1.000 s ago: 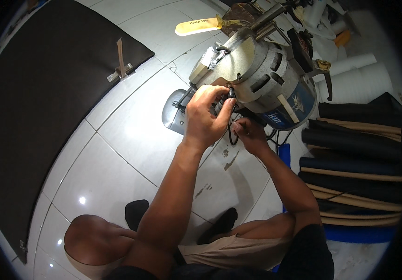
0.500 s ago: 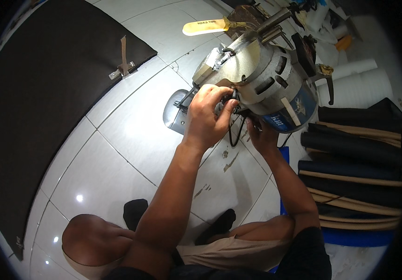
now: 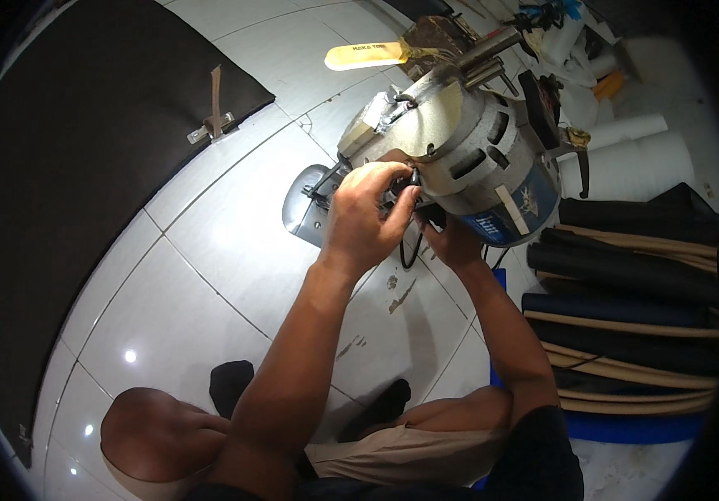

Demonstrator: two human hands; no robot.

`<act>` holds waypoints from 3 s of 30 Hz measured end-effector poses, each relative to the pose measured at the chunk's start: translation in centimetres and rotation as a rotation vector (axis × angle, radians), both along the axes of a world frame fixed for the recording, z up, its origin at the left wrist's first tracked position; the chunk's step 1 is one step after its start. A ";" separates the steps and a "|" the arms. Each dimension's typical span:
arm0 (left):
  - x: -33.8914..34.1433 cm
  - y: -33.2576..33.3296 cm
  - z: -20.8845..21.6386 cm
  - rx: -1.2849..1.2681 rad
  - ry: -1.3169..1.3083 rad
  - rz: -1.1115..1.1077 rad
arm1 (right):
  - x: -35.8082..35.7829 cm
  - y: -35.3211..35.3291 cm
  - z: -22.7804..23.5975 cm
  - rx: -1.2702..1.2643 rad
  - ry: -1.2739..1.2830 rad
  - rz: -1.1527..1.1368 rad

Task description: The person applies oil to a metal component from a plastic bottle and then installs the component onto a vertical fabric cutting machine.

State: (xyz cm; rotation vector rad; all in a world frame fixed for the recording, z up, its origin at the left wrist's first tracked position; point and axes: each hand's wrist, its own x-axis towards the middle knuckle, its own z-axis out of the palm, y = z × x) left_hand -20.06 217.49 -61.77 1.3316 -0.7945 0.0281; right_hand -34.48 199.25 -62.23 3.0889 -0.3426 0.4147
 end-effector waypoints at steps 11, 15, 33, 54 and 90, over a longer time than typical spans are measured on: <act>0.2 0.1 0.2 -0.028 0.083 -0.060 | -0.6 -0.8 -0.8 0.222 -0.019 -0.031; -0.2 -0.1 0.1 -0.038 0.083 -0.025 | 0.0 -0.1 0.2 0.170 -0.014 0.019; -0.9 -0.8 -0.2 -0.086 0.109 0.015 | 0.0 -0.2 0.2 0.040 -0.048 0.061; -3.7 -2.0 0.3 -0.423 0.873 -0.270 | 0.3 0.6 0.0 0.052 -0.090 -0.027; -2.6 -2.1 0.3 -0.158 0.334 0.055 | -0.7 -1.3 -0.7 -0.045 0.013 0.011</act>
